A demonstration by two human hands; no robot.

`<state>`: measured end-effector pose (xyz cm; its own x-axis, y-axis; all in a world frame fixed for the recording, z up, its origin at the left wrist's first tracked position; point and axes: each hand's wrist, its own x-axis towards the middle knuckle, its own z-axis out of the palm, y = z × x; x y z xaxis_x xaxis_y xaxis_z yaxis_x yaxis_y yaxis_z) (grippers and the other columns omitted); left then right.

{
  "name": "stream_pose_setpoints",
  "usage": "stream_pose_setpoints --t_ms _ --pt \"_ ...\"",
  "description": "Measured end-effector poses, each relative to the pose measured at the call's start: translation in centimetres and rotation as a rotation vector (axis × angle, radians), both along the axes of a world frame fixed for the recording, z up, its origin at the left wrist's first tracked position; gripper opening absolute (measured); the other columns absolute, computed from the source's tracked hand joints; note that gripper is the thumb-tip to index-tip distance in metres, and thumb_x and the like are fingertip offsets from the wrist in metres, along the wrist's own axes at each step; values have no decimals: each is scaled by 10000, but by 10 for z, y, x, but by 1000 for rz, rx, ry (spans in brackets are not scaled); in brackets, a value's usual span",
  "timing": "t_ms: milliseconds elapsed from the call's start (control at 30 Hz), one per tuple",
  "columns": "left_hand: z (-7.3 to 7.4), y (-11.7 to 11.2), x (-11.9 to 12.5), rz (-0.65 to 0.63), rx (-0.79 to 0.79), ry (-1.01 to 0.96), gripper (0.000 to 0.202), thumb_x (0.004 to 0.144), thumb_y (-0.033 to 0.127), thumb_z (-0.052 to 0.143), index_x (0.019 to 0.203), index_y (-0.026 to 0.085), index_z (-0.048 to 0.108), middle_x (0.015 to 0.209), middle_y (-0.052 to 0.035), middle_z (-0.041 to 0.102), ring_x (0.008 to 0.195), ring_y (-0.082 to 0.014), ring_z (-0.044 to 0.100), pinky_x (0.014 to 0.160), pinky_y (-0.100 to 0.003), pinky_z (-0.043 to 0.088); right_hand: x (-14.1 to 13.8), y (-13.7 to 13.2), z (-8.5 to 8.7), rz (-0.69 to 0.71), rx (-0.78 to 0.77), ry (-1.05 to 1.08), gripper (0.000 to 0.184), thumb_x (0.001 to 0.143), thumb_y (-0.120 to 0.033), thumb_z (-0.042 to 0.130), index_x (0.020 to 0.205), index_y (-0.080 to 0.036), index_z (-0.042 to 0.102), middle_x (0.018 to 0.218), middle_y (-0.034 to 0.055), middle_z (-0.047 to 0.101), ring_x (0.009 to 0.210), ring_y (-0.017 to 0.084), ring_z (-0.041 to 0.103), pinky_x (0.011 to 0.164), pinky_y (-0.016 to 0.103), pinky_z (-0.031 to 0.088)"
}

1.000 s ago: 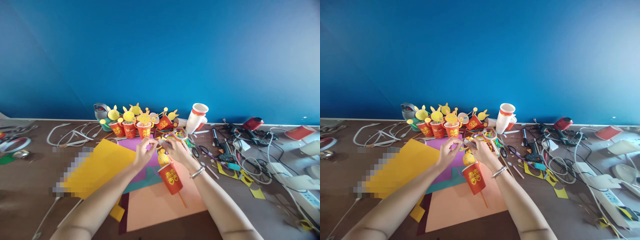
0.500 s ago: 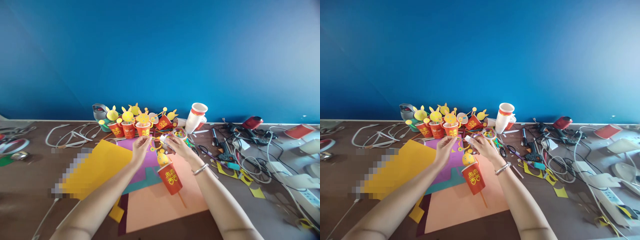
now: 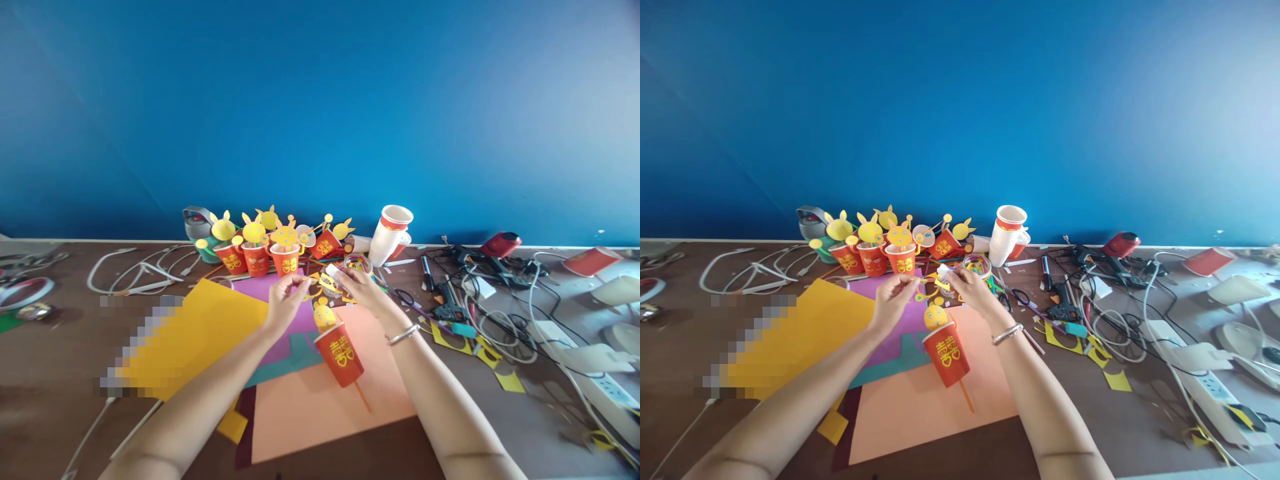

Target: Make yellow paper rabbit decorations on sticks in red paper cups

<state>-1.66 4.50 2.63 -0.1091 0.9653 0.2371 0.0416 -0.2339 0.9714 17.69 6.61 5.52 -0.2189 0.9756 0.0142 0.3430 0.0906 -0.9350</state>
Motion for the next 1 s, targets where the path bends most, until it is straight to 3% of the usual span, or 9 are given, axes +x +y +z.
stream_pose_setpoints --t_ms 100,233,367,467,567,667,733,867,1000 --pt "-2 8 -1 15 -123 -148 273 690 435 715 695 173 641 620 0 614 574 -110 520 520 -220 398 29 3 11 130 -42 -262 324 776 -486 599 805 -168 653 619 -31 548 538 96 443 483 209 307" --pt "-5 12 0 -64 -240 -226 293 640 436 744 624 165 635 604 -6 620 552 -96 498 509 -216 383 51 6 13 200 -60 -674 147 652 -279 721 761 -185 692 669 -13 622 600 126 518 502 209 317" --pt "-5 10 1 -111 -278 -244 263 634 408 747 614 165 649 635 -21 661 584 -109 536 560 -233 412 46 3 9 224 -98 -976 225 602 -162 740 825 -186 722 789 45 693 708 184 609 544 228 355" --pt "-3 8 2 -161 -287 -196 230 650 383 740 649 166 665 655 -18 673 608 -119 561 598 -245 426 35 -3 12 172 -100 -1048 190 647 -162 704 835 -170 723 868 104 709 787 235 642 594 259 397" --pt "-1 5 5 -203 -262 -106 206 652 361 737 678 168 669 656 -8 664 620 -124 561 604 -246 420 19 -10 18 51 31 -844 131 758 -209 610 828 -184 717 872 87 713 819 221 653 676 275 440" --pt "0 3 8 -239 -217 -11 207 647 357 734 650 162 664 653 -20 658 612 -134 554 582 -252 403 -4 -15 18 80 152 -401 199 772 -219 587 930 -190 705 874 42 713 793 173 647 698 253 465" --pt "0 3 10 -251 -191 50 215 650 362 724 624 161 654 649 -27 653 603 -138 548 573 -257 394 -17 -18 15 119 131 -231 231 723 -201 617 938 -175 697 828 26 706 734 155 633 664 241 474" --pt "-2 4 8 -210 -181 160 242 657 397 707 692 165 652 682 -28 654 620 -150 554 568 -260 381 -24 -16 5 80 52 -103 150 673 -157 605 802 -155 682 739 10 677 690 138 611 639 232 473" --pt "-7 5 2 -269 -352 301 254 598 379 741 685 163 639 597 0 607 581 -150 526 529 -256 338 -16 -6 -7 -2 -90 50 47 639 -175 612 682 -155 609 643 -19 618 630 124 588 595 227 463"
